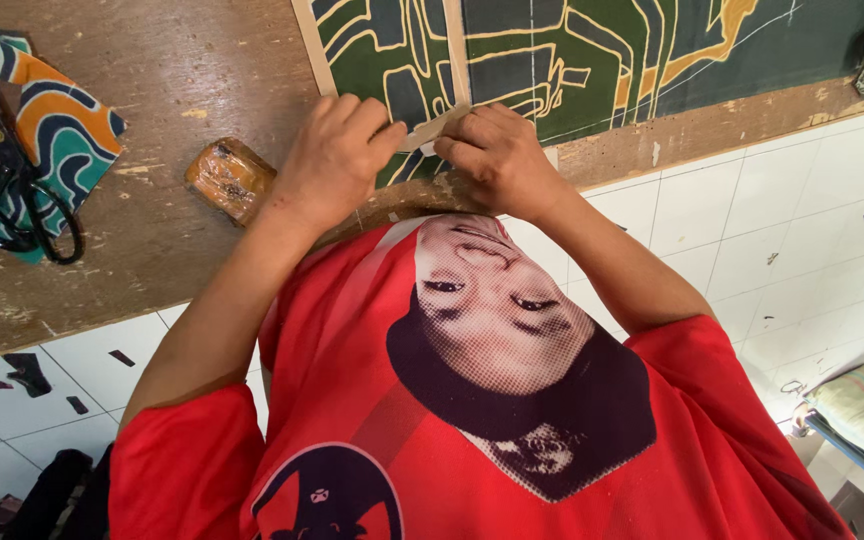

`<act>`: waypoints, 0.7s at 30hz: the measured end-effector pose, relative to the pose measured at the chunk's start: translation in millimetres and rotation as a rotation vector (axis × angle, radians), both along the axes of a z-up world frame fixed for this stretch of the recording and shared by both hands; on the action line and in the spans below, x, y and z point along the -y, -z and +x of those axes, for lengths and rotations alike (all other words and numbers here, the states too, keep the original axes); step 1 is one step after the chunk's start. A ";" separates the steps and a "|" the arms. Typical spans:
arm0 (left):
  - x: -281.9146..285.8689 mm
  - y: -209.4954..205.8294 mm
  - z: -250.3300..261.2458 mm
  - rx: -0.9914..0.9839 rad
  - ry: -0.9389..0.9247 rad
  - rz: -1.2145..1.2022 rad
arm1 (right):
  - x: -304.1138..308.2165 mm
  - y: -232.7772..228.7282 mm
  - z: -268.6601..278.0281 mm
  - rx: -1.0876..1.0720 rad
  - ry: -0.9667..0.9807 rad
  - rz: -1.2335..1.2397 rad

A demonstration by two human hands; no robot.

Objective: The person aligns a paper pattern on a large piece of patterned fabric and uses a white chalk-like marker with a wooden ruler to draw straight lines along the pattern edges. They reposition the pattern and ruler to mark additional sections of the fabric.

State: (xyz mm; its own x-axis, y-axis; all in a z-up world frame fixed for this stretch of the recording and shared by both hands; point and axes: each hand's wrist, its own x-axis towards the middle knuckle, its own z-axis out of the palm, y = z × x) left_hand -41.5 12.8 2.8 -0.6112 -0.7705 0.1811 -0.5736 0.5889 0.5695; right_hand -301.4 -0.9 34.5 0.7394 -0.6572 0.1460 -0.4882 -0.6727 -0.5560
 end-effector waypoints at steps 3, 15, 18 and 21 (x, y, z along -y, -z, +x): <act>2.1 5.3 -6.7 0.022 0.029 -0.007 | 2.8 -0.4 2.4 -0.026 -0.038 -0.028; 8.8 13.7 -7.0 -0.015 0.057 0.017 | 6.3 -1.3 13.6 0.034 -0.088 0.007; 9.3 12.7 -6.0 0.002 0.073 0.027 | 7.3 -0.2 15.2 -0.004 -0.111 -0.043; 11.9 10.8 -8.2 0.037 0.083 0.007 | 10.5 -0.7 11.3 -0.013 -0.143 -0.061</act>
